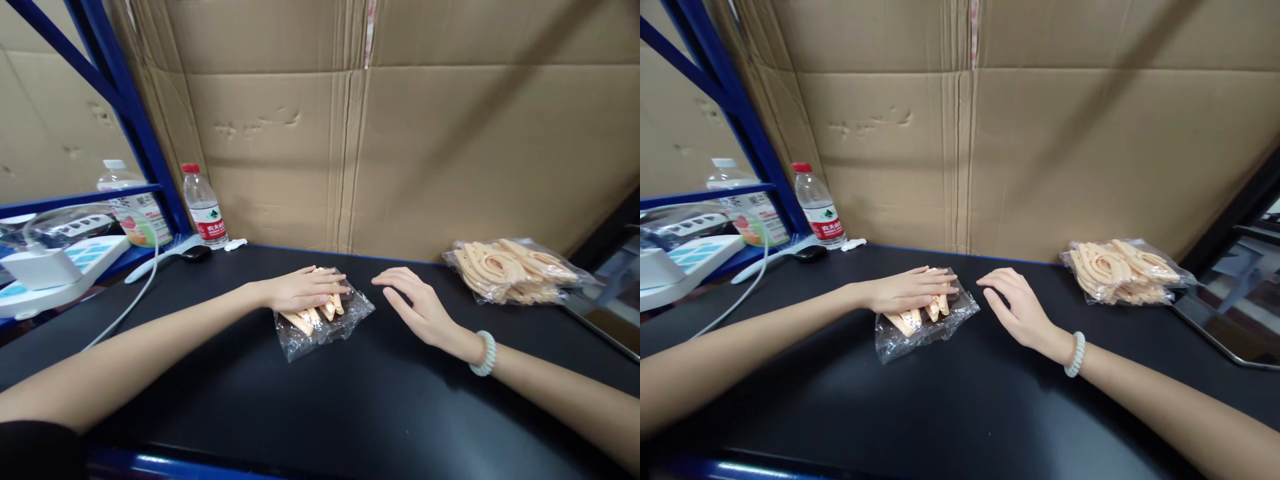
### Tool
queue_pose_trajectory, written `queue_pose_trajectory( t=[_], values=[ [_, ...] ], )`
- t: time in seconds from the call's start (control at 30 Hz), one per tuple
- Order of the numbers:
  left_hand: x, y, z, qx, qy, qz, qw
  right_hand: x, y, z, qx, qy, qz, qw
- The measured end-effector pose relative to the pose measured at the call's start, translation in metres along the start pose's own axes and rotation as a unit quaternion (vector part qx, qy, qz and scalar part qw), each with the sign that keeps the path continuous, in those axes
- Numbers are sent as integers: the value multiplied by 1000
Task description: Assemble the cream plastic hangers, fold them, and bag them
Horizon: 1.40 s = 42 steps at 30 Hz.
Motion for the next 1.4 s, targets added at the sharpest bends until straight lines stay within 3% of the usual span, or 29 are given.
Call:
queue_pose_trajectory(
  t=[0.13,0.2,0.33,0.43,0.5,0.6,0.73,0.87,0.97,1.07,1.23,1.4],
  values=[
    [-2,-6,9,36,24,-66,997,5,-13,-9,-16,-5,8,1000],
    [-1,-10,21,107,49,-102,988,7,-21,-16,-34,-4,9,999],
    [11,-32,51,295,95,-179,934,13,-34,-26,-65,4,15,998],
    [30,-57,65,370,106,-210,899,19,-40,-30,-80,5,13,997],
    [44,-74,68,373,115,-218,895,21,-42,-33,-85,6,11,996],
    [50,-90,60,292,108,-173,934,21,-42,-34,-84,11,13,996],
    [32,-104,43,174,91,-96,976,15,-41,-32,-82,19,32,996],
    [13,-107,34,116,90,-70,987,10,-40,-32,-90,25,47,995],
    [6,-105,34,131,98,-66,984,8,-41,-36,-99,31,48,993],
    [7,-104,42,197,95,-93,971,6,-41,-42,-108,38,53,992],
    [19,-100,73,312,121,-151,930,3,-39,-44,-109,46,60,991],
    [30,-94,108,357,139,-178,906,3,-34,-38,-100,49,59,992]
  ],
)
Point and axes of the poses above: each hand's wrist, its own y-axis towards the middle knuckle, its own x-axis out of the back of the hand, z = x × y, the point moved 7 cm from there along y, towards the middle knuckle, and after that the axes turned 7 degrees about -y, right-handed, at the moved point
